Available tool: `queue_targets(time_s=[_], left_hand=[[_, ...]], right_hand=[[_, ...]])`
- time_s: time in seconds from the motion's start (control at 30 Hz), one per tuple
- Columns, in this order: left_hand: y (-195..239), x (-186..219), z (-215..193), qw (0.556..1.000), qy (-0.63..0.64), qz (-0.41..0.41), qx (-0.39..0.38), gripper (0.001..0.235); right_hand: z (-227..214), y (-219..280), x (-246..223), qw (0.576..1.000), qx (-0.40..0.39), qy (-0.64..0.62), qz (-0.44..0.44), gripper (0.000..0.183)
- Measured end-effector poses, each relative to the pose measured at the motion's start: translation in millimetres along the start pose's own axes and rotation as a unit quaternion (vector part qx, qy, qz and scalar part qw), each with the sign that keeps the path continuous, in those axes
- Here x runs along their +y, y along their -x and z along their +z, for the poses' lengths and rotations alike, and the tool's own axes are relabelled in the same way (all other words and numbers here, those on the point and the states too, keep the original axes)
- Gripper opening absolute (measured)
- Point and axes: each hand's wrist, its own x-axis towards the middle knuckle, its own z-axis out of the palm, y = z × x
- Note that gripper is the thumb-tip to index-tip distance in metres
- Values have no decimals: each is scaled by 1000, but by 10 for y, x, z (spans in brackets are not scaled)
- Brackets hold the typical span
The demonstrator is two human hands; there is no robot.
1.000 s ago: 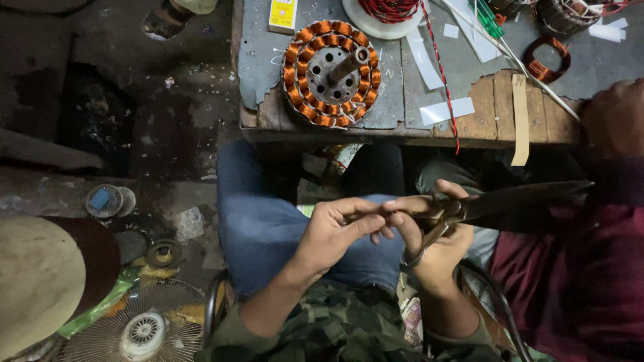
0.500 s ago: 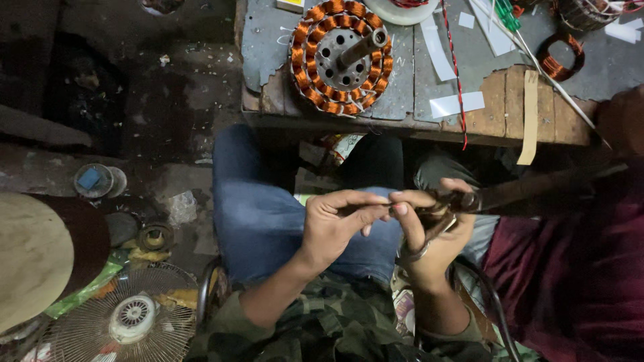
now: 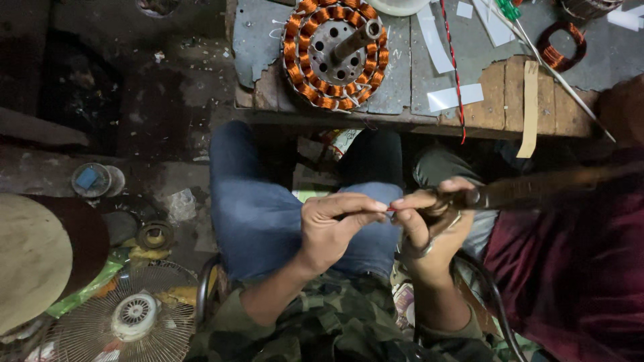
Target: The person winds copper wire onto a motor stator, then strips the wire ends with shears and twists them together. They insert the wires into the stator slots and secure them with white tape.
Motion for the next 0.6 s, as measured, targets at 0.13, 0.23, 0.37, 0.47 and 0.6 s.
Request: queue_targets(time_s=[0.13,0.23,0.37,0.47,0.6], left_hand=[[-60,87,-13,1000,-11,-16,-10,14],[-142,223,-39,992,-114,51,6,18],[-163,430,-139,951,-256,171,-3,28],[-167,515,-136,934,-299,193,-11,33],[-178,566,-72,924,-316,214,-38,37]], right_hand=[[-83,-30,83,996,23,-16,79,65],[-208,-5,243,997,-7,20,69,78],[-397,221,363,977,-175,120,-2,107],[-405,339,432,942,-224,232,-90,111],[-352,280,434,908,-225,318,-156,97]])
